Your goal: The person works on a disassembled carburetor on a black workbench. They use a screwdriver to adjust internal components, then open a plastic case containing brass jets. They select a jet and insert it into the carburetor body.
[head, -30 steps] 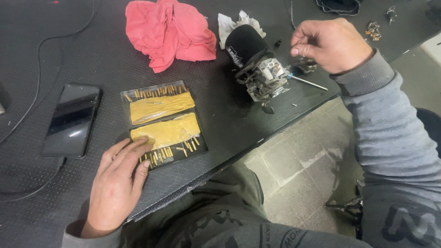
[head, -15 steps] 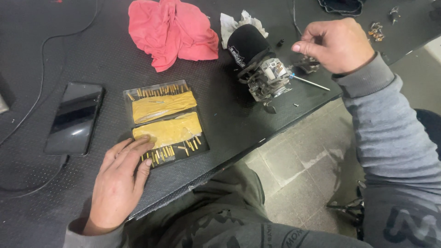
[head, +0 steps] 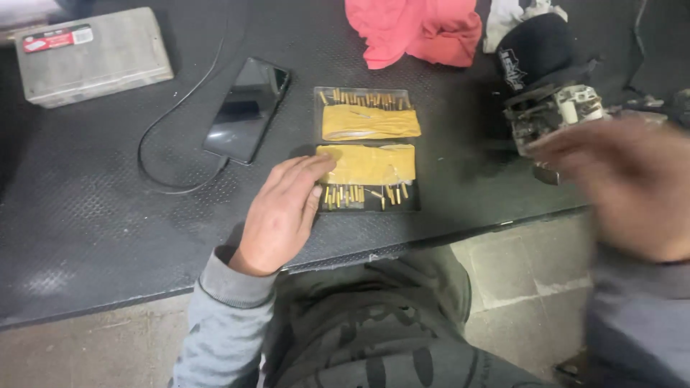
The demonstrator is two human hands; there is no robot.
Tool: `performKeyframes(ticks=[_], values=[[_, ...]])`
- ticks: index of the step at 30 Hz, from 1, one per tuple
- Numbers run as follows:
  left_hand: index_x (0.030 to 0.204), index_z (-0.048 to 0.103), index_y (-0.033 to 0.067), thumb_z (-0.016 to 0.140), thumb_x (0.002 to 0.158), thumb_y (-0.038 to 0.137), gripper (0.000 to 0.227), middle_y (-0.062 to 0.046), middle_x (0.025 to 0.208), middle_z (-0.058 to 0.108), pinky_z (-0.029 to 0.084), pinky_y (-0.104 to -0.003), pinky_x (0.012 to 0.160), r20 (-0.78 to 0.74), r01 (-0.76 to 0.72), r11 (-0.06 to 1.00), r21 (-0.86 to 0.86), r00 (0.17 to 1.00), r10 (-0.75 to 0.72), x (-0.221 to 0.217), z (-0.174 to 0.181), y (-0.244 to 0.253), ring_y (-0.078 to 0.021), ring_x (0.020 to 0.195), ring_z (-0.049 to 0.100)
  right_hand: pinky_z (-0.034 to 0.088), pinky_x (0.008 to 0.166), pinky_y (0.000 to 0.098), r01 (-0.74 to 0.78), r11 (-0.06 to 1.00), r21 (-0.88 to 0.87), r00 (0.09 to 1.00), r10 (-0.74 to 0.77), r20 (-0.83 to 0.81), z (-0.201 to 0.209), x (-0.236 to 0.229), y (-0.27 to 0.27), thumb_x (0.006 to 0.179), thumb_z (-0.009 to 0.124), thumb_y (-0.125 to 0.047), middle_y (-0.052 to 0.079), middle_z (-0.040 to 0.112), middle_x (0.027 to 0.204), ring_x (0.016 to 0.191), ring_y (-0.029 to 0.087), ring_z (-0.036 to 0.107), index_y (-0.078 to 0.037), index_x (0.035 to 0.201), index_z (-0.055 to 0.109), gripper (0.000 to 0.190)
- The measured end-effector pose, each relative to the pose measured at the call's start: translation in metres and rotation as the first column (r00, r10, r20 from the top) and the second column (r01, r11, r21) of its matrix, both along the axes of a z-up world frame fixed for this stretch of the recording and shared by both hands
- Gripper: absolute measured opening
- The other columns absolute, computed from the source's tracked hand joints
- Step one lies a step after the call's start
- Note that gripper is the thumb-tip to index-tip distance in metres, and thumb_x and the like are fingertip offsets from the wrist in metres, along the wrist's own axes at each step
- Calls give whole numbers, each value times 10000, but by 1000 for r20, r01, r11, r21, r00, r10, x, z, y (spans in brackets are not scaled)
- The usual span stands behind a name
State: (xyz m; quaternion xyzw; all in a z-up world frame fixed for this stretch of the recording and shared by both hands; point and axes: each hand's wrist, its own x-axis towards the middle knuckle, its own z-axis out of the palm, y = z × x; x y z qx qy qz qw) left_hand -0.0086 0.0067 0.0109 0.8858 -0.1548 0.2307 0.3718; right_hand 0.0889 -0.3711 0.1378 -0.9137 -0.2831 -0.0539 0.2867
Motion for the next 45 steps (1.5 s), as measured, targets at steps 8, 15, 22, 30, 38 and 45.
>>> performKeyframes(ticks=[8, 15, 22, 30, 38, 45], values=[[1242, 633, 68, 722, 884, 82, 369, -99, 1300, 672, 491, -435, 1044, 85, -13, 992, 125, 996, 2, 6, 4, 4, -340, 1252, 593, 614, 791, 280, -94, 943, 319, 985, 134, -107, -121, -41, 88, 912, 741, -5, 100, 784, 981, 906, 153, 772, 28, 1034, 669, 145], [1218, 656, 92, 784, 739, 178, 504, -64, 1211, 685, 498, -420, 889, 97, 82, 910, 406, 986, -132, 43, 29, 2, -278, 1129, 619, 612, 814, 259, 2, 876, 482, 973, 109, -202, -138, -40, 82, 942, 715, 34, 116, 769, 974, 929, 145, 766, 27, 1042, 642, 124], [1173, 681, 128, 698, 772, 163, 404, -47, 1047, 670, 513, -388, 769, 52, 114, 776, 620, 981, -186, 60, 26, -6, -245, 989, 648, 613, 807, 273, 1, 890, 456, 988, 69, -137, -143, -39, 77, 918, 753, 1, 109, 772, 951, 913, 149, 761, 15, 1016, 635, 154], [1084, 685, 71, 658, 790, 142, 304, -91, 1062, 674, 546, -380, 756, 174, 67, 782, 620, 960, -220, 62, 25, -5, -260, 954, 668, 610, 925, 314, -45, 786, 616, 953, 220, -211, -158, -37, 75, 956, 670, 47, 156, 763, 1087, 1055, 190, 743, 30, 1036, 620, 96], [895, 640, 97, 701, 880, 197, 117, -85, 777, 666, 516, -438, 621, 45, 140, 855, 500, 981, -187, 69, 34, -1, -290, 757, 676, 632, 917, 327, -59, 782, 620, 985, 147, -91, -153, -35, 72, 948, 680, 79, 160, 763, 1081, 1086, 236, 771, 26, 1077, 538, 199], [931, 644, 93, 708, 893, 181, 115, -88, 753, 673, 507, -446, 587, 30, 132, 891, 434, 987, -160, 75, 41, 2, -296, 735, 678, 609, 882, 325, 14, 669, 744, 947, 231, -225, -167, -32, 68, 979, 645, 81, 180, 737, 1062, 1063, 243, 744, 14, 1088, 538, 167]])
